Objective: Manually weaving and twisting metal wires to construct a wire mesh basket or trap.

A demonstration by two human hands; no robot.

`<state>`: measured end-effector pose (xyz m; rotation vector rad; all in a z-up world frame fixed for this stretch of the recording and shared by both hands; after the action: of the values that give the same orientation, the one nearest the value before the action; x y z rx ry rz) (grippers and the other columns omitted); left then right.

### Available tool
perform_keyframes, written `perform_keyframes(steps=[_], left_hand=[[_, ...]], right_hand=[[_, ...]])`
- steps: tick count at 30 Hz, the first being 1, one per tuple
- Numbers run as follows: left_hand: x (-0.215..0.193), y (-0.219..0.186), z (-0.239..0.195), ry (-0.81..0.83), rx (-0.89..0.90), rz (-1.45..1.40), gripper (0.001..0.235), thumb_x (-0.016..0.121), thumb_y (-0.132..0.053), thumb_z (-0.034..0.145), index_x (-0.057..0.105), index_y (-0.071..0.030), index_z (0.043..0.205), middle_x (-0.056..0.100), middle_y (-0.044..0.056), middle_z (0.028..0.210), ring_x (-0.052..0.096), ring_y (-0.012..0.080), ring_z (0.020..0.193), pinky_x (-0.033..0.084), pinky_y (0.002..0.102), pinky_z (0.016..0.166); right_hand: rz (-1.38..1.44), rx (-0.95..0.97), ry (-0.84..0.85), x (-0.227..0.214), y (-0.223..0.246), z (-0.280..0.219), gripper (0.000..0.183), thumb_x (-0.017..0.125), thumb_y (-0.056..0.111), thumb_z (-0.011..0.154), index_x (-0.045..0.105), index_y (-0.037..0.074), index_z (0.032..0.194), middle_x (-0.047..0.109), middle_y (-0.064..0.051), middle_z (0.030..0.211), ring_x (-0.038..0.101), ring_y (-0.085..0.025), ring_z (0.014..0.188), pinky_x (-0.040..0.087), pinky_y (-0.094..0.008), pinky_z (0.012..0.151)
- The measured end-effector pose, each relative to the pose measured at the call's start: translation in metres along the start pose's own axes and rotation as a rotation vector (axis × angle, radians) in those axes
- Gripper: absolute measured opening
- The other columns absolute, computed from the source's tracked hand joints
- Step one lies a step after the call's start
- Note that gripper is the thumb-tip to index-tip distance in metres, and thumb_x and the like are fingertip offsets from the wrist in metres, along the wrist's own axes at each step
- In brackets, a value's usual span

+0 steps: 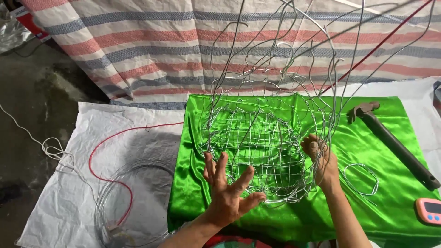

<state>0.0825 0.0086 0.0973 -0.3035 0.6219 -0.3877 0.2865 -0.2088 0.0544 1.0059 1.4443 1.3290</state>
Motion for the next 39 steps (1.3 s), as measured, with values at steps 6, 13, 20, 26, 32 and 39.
perform_keyframes(steps=[6, 13, 20, 26, 32, 39], left_hand=[[-0.001, -0.001, 0.0, -0.026, -0.009, 0.027, 0.071, 0.06, -0.062, 0.101, 0.03, -0.039, 0.162, 0.0, 0.011, 0.173, -0.008, 0.043, 0.16, -0.002, 0.068, 0.132], [0.009, -0.002, -0.004, -0.055, -0.033, -0.051, 0.061, 0.059, -0.056, 0.103, 0.042, -0.031, 0.157, 0.025, 0.016, 0.156, 0.041, 0.0328, 0.137, 0.042, 0.049, 0.117], [0.01, -0.001, -0.002, -0.01, -0.043, -0.184, 0.066, 0.065, -0.052, 0.103, 0.038, -0.032, 0.16, 0.024, 0.014, 0.156, 0.058, 0.015, 0.099, 0.061, 0.033, 0.091], [0.019, -0.006, 0.012, 0.026, -0.067, -0.205, 0.067, 0.07, -0.049, 0.102, 0.039, -0.031, 0.159, 0.023, 0.011, 0.158, 0.055, 0.0116, 0.097, 0.06, 0.025, 0.081], [0.034, -0.004, 0.026, 0.086, -0.091, -0.121, 0.058, 0.056, -0.06, 0.103, 0.045, -0.035, 0.154, 0.041, 0.018, 0.135, 0.046, 0.0056, 0.072, 0.049, 0.016, 0.049], [0.051, -0.003, 0.034, 0.103, -0.1, -0.103, 0.055, 0.054, -0.06, 0.104, 0.047, -0.037, 0.153, 0.04, 0.021, 0.139, 0.046, 0.0078, 0.071, 0.047, 0.016, 0.043]], right_hand=[[0.157, 0.168, -0.024, -0.015, 0.015, 0.014, 0.041, 0.054, 0.022, 0.1, 0.059, -0.005, 0.13, 0.065, -0.02, 0.115, 0.063, -0.029, 0.108, 0.052, -0.042, 0.097], [-0.083, 0.176, -0.007, -0.054, -0.067, 0.083, 0.027, 0.071, 0.012, 0.097, 0.068, -0.008, 0.115, 0.07, -0.02, 0.092, 0.07, -0.027, 0.08, 0.059, -0.038, 0.074], [-0.281, 0.283, 0.304, -0.022, -0.045, 0.107, 0.046, 0.063, 0.006, 0.093, 0.063, -0.011, 0.136, 0.071, -0.023, 0.084, 0.065, -0.027, 0.069, 0.051, -0.036, 0.056], [-0.459, 0.367, 0.279, -0.017, -0.046, 0.114, 0.018, 0.077, 0.003, 0.089, 0.079, -0.001, 0.106, 0.069, -0.015, 0.067, 0.057, -0.021, 0.05, 0.042, -0.031, 0.042], [-0.452, 0.317, 0.289, -0.025, -0.07, 0.123, 0.016, 0.078, 0.004, 0.089, 0.078, -0.006, 0.101, 0.07, -0.016, 0.067, 0.061, -0.022, 0.052, 0.05, -0.032, 0.047], [-0.475, 0.288, 0.334, -0.03, -0.082, 0.131, 0.013, 0.08, 0.004, 0.086, 0.08, -0.003, 0.097, 0.071, -0.014, 0.064, 0.062, -0.021, 0.051, 0.05, -0.031, 0.046]])
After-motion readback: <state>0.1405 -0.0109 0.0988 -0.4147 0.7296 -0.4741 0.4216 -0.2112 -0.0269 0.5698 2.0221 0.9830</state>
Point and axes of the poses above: each hand's wrist, its own z-axis towards the middle knuckle, its own x-axis out of the palm, y = z × x, the point moved 2 cm from there along z, towards the middle knuckle
